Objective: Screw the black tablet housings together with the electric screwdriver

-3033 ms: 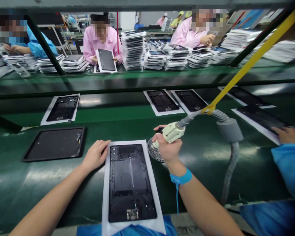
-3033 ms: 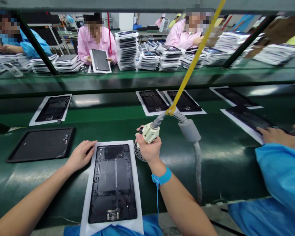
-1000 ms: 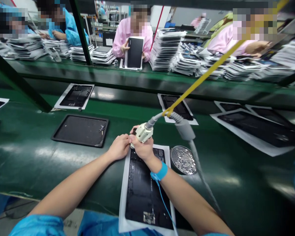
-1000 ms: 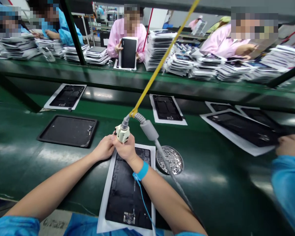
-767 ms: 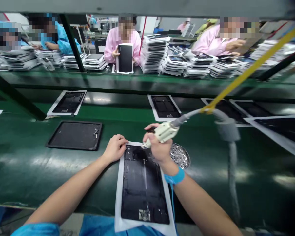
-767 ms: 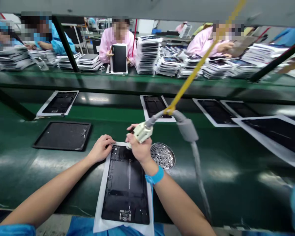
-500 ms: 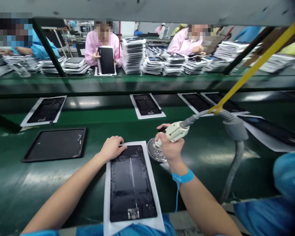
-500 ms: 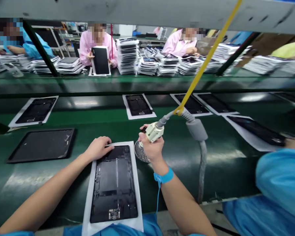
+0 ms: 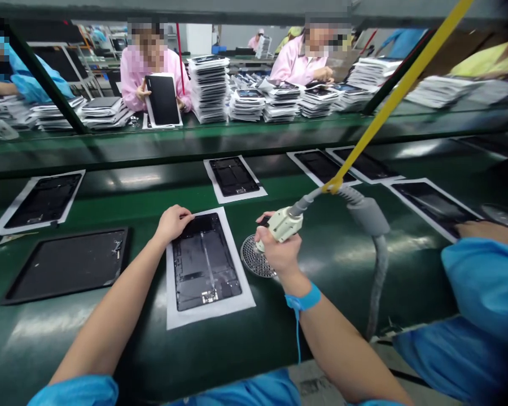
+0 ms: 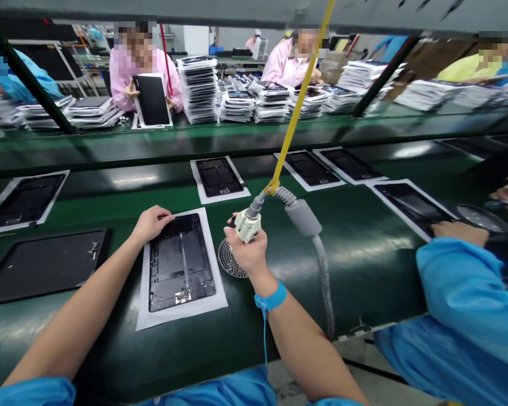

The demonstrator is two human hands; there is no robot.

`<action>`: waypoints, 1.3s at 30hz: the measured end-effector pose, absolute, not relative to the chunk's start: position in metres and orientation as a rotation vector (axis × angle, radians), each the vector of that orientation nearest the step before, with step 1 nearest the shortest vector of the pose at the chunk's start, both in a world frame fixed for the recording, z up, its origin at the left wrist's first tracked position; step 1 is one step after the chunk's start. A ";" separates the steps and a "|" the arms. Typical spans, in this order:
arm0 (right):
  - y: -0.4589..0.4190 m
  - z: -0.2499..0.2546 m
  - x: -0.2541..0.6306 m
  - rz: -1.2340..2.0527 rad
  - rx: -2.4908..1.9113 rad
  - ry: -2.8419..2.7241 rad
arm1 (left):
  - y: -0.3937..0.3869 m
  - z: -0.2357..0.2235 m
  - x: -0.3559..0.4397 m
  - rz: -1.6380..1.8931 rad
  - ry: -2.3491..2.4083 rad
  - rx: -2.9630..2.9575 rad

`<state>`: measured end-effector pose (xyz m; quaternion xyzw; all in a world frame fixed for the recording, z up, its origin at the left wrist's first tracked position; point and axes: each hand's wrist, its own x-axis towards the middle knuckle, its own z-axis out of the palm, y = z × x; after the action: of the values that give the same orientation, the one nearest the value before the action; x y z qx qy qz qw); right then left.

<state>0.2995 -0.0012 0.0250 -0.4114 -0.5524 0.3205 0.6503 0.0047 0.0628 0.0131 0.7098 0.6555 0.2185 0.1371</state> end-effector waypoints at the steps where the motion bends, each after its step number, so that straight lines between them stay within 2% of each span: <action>1: -0.001 0.025 0.300 0.718 -0.938 -1.260 | 0.063 0.010 0.004 0.652 1.890 2.054; 15: -0.002 0.026 0.295 0.756 -0.913 -1.198 | 0.060 -0.001 0.004 0.723 1.886 2.074; 22: -0.017 0.042 0.289 0.757 -0.875 -1.153 | 0.056 0.001 0.010 0.680 1.912 2.072; 29: -0.067 0.036 0.245 1.149 -0.651 -1.445 | 0.055 -0.002 0.015 0.680 1.903 2.063; 39: -0.077 0.020 0.230 1.167 -0.574 -1.551 | 0.056 -0.006 0.018 0.689 1.899 2.046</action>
<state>0.2295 -0.0775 0.0197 -0.2403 -0.6497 0.4888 0.5303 0.0179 0.0562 -0.0058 0.7054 0.6545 0.2377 0.1328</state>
